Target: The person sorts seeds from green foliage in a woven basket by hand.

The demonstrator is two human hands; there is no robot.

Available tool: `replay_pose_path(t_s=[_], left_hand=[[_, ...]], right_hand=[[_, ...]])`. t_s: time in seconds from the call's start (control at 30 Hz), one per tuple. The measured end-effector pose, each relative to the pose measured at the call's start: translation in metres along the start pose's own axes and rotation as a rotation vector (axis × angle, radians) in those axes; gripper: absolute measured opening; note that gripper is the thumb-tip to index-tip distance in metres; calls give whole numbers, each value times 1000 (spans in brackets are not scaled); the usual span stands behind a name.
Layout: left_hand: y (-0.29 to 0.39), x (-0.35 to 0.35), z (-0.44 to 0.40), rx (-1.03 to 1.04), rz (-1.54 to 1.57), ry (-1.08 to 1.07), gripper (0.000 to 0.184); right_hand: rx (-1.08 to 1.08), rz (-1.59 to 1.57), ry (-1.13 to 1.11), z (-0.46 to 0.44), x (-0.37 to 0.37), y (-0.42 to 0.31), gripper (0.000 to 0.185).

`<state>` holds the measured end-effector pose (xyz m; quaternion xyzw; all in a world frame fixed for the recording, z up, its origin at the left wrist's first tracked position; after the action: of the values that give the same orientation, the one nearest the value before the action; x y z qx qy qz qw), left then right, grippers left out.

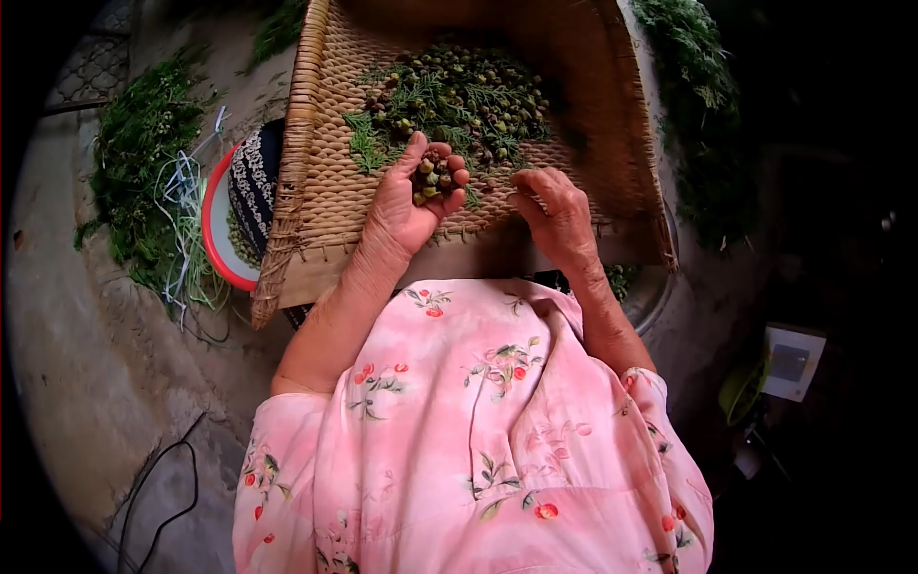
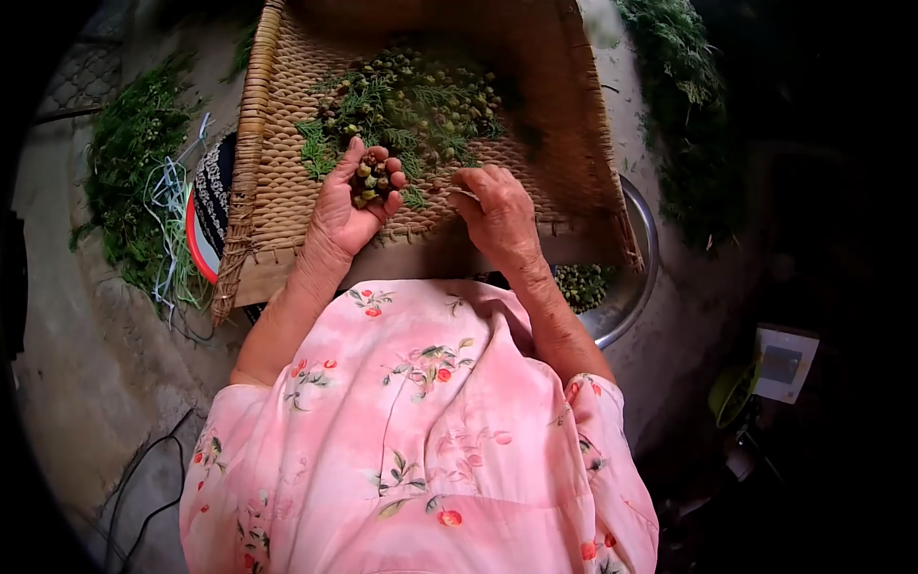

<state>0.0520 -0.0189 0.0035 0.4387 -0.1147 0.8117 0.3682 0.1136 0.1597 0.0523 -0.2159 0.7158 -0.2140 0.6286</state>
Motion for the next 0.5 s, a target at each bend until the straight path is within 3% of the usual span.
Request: replay_pose_path(t_s=[0.23, 0.5], left_hand=[[0, -1, 1, -24, -40, -29, 30], [-1, -1, 0, -39, -83, -40, 33]], right_hand=[[-54, 121, 204, -19, 20, 22, 6], [-76, 107, 95, -38, 34, 25, 18]])
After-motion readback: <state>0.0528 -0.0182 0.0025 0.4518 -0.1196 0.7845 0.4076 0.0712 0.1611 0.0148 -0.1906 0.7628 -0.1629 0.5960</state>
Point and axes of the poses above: each hand's wrist, its own z-axis away from the middle knuckle, its own x-axis out of the palm, y = z × x, the point moved 3 cm from there along -z, towards the middle knuckle, and after that the axes turned 8 degrees about z, right-handed, at the moved point
